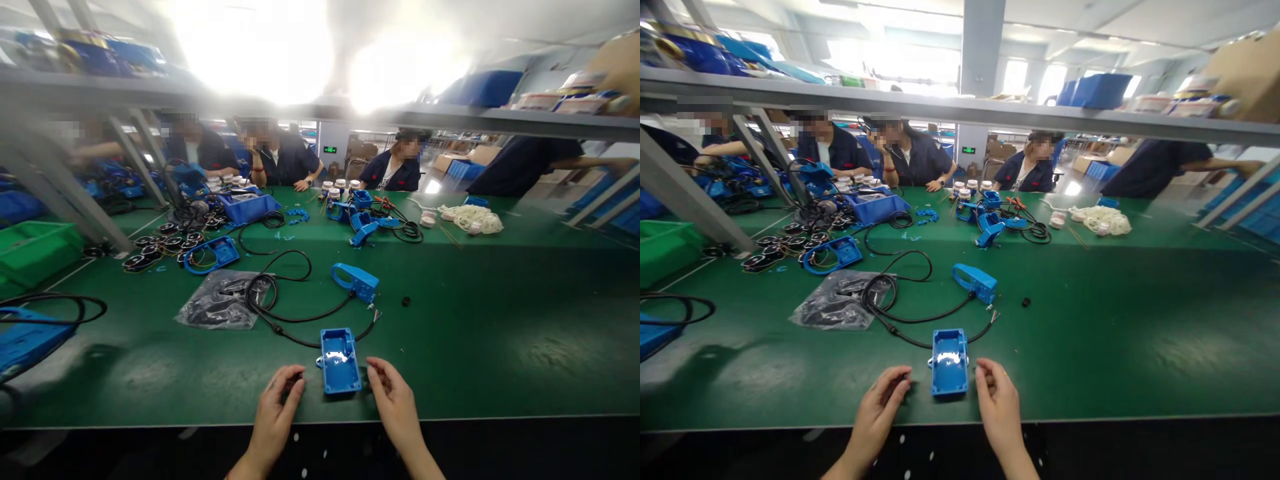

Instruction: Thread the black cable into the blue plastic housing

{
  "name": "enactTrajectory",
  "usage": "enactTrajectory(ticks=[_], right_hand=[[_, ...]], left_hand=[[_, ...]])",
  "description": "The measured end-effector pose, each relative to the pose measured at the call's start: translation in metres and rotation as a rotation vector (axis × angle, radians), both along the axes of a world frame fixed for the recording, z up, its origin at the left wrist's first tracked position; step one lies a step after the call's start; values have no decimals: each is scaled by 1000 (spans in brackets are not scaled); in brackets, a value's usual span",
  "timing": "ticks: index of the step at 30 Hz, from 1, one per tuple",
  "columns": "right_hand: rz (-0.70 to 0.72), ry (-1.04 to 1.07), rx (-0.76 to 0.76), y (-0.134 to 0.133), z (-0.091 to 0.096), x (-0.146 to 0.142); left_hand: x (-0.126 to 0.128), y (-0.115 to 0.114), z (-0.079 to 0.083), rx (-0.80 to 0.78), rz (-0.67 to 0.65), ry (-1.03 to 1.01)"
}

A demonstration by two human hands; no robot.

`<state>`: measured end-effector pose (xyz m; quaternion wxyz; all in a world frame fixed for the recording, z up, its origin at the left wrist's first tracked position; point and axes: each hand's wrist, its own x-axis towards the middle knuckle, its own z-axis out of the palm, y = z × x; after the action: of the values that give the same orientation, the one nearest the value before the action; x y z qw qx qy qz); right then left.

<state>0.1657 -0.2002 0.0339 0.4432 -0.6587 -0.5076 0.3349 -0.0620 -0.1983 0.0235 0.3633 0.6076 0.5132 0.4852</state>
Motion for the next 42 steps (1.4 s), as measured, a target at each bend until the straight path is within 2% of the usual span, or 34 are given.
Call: enactTrajectory(ticks=[4,7,10,15,17,19,23,27,30,32,34,38,42], right_hand=[[-8,-62,1,10,8,3],[8,-383,-37,23,13,9],[-28,-657,-139,47,18,14],[-115,-715,-259,94,18,16],[-122,-674,-276,105,16,18],[-133,-591,-272,108,13,21],[-151,-284,-176,97,5,23],[-155,90,-1,76,-1,13],[-174,249,81,63,-2,7],[-191,318,116,57,-2,8],[-220,375,151,53,-2,11],[-313,461,250,48,1,15],[-394,557,382,40,14,11]], left_hand=[[0,10,10,-28,-36,43],[-1,17,13,-113,-34,31],[-1,23,13,-194,-2,-22],[1,23,20,-170,10,-10],[1,18,24,-96,-2,56],[4,11,29,60,-33,172],[31,-2,38,405,-135,431],[71,-4,33,428,-233,663],[81,-1,23,469,-215,781],[71,-3,20,516,-221,737],[51,-9,20,535,-199,642],[-7,-19,18,574,-23,635],[-57,-6,9,558,-37,635]])
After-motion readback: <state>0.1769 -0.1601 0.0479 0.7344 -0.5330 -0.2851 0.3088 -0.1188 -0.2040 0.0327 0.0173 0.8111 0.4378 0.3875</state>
